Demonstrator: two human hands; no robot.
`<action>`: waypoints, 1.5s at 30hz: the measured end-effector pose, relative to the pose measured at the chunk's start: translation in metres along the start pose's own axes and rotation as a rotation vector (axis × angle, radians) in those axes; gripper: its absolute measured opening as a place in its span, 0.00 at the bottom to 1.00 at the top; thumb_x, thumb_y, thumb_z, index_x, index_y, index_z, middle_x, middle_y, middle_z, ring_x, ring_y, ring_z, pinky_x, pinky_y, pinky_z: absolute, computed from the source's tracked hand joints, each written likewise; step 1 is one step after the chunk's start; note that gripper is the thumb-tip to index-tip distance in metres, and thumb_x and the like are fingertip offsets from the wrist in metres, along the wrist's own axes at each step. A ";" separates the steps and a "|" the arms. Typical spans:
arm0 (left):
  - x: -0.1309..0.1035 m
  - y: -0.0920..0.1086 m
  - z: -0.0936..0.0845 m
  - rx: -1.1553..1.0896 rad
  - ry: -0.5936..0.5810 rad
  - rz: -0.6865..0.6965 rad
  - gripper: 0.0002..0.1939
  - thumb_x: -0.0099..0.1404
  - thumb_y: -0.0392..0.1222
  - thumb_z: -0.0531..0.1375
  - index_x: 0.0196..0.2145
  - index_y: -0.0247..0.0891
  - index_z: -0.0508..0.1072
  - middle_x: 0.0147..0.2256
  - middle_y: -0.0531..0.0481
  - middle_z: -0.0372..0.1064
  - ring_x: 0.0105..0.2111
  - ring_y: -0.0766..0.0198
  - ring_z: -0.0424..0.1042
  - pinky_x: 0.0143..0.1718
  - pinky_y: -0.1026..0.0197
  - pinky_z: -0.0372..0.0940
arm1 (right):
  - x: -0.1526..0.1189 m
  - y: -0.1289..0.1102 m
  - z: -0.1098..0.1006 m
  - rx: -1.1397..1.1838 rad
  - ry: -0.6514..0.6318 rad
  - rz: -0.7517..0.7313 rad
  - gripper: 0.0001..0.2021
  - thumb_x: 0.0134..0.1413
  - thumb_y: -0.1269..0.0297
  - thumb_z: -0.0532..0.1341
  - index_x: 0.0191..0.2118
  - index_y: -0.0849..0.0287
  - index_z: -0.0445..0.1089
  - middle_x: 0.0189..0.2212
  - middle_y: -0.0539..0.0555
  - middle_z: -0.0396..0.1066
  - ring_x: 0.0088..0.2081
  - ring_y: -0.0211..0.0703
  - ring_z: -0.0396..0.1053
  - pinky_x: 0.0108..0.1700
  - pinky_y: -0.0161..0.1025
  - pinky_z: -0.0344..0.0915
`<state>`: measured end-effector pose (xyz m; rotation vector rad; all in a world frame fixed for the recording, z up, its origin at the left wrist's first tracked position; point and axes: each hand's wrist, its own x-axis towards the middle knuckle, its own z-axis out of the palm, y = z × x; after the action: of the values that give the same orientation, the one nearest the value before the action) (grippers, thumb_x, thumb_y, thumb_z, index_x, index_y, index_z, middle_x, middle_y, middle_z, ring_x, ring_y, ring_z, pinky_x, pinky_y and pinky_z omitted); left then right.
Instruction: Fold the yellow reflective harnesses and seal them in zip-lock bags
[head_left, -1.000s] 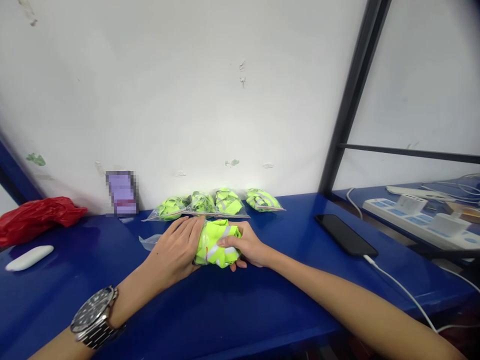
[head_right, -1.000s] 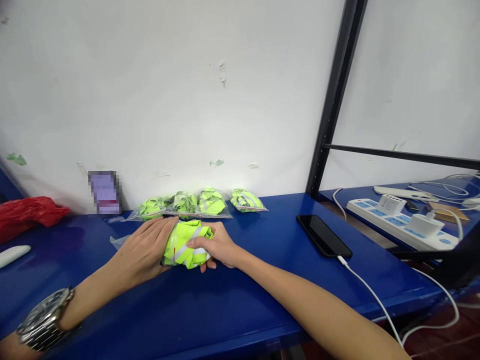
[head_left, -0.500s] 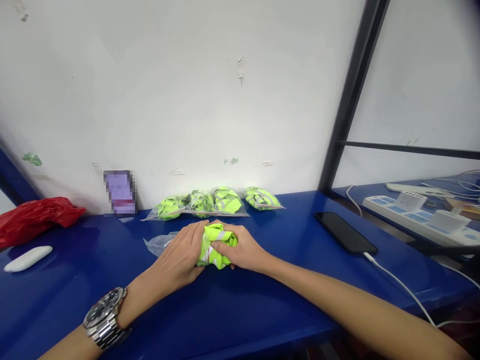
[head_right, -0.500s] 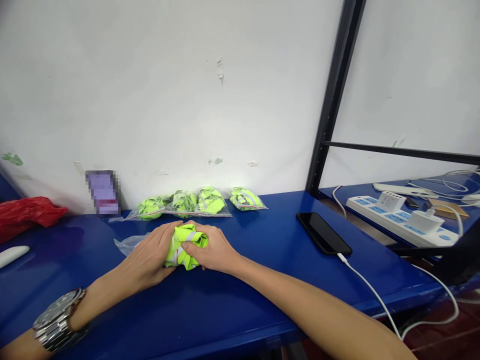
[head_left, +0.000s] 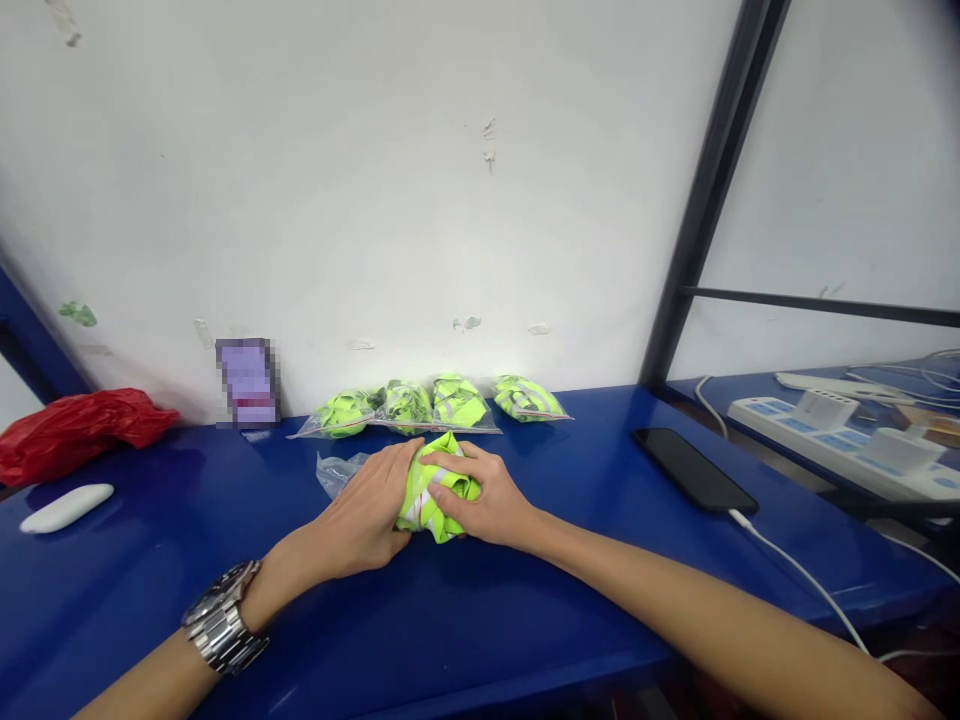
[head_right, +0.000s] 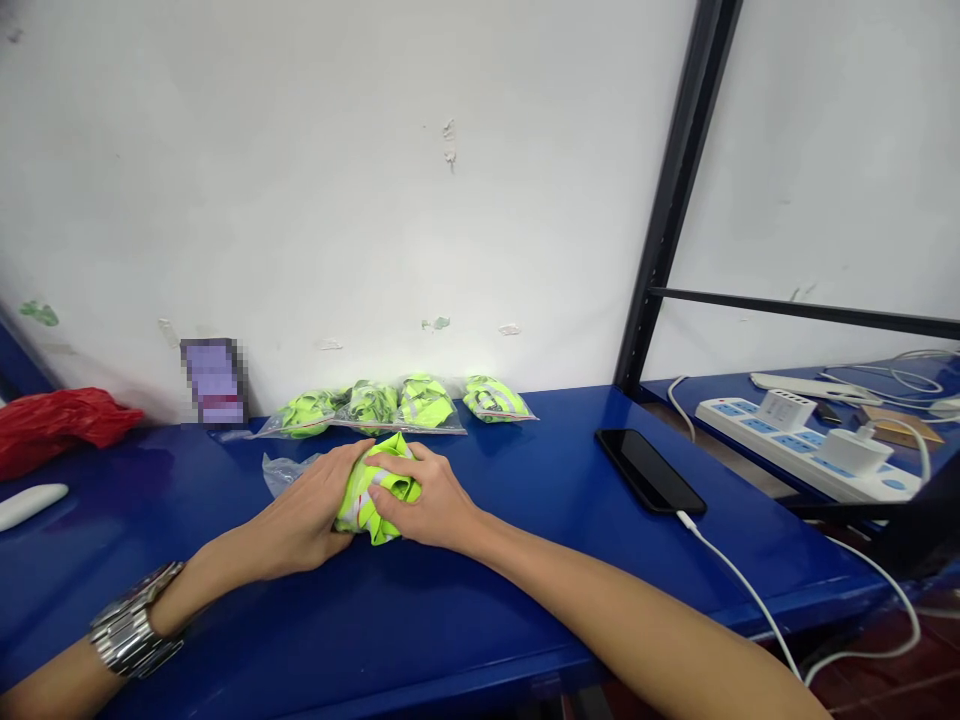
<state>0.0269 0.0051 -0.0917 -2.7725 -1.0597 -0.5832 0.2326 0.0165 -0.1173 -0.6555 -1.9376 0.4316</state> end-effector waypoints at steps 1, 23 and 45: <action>0.000 0.001 -0.005 -0.018 -0.028 -0.003 0.47 0.52 0.32 0.59 0.64 0.38 0.39 0.58 0.33 0.55 0.58 0.43 0.58 0.55 0.42 0.60 | 0.000 0.001 0.001 -0.010 0.004 0.014 0.17 0.54 0.61 0.61 0.49 0.61 0.74 0.33 0.54 0.67 0.32 0.39 0.67 0.37 0.38 0.66; 0.022 0.025 -0.034 -0.214 -0.062 -0.483 0.12 0.66 0.43 0.44 0.25 0.42 0.54 0.20 0.58 0.53 0.22 0.64 0.55 0.25 0.61 0.49 | -0.001 -0.005 0.000 -0.153 -0.096 -0.182 0.15 0.56 0.65 0.57 0.49 0.62 0.68 0.44 0.62 0.69 0.46 0.47 0.69 0.44 0.41 0.69; 0.019 0.032 -0.017 -0.058 0.097 -0.362 0.12 0.70 0.44 0.43 0.28 0.42 0.54 0.26 0.52 0.60 0.26 0.59 0.63 0.27 0.59 0.54 | 0.002 -0.004 -0.009 -0.444 -0.230 -0.151 0.25 0.64 0.53 0.51 0.58 0.65 0.50 0.49 0.67 0.63 0.42 0.52 0.70 0.33 0.42 0.68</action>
<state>0.0557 -0.0109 -0.0678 -2.5804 -1.5574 -0.7902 0.2390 0.0141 -0.1100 -0.7579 -2.3114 -0.0261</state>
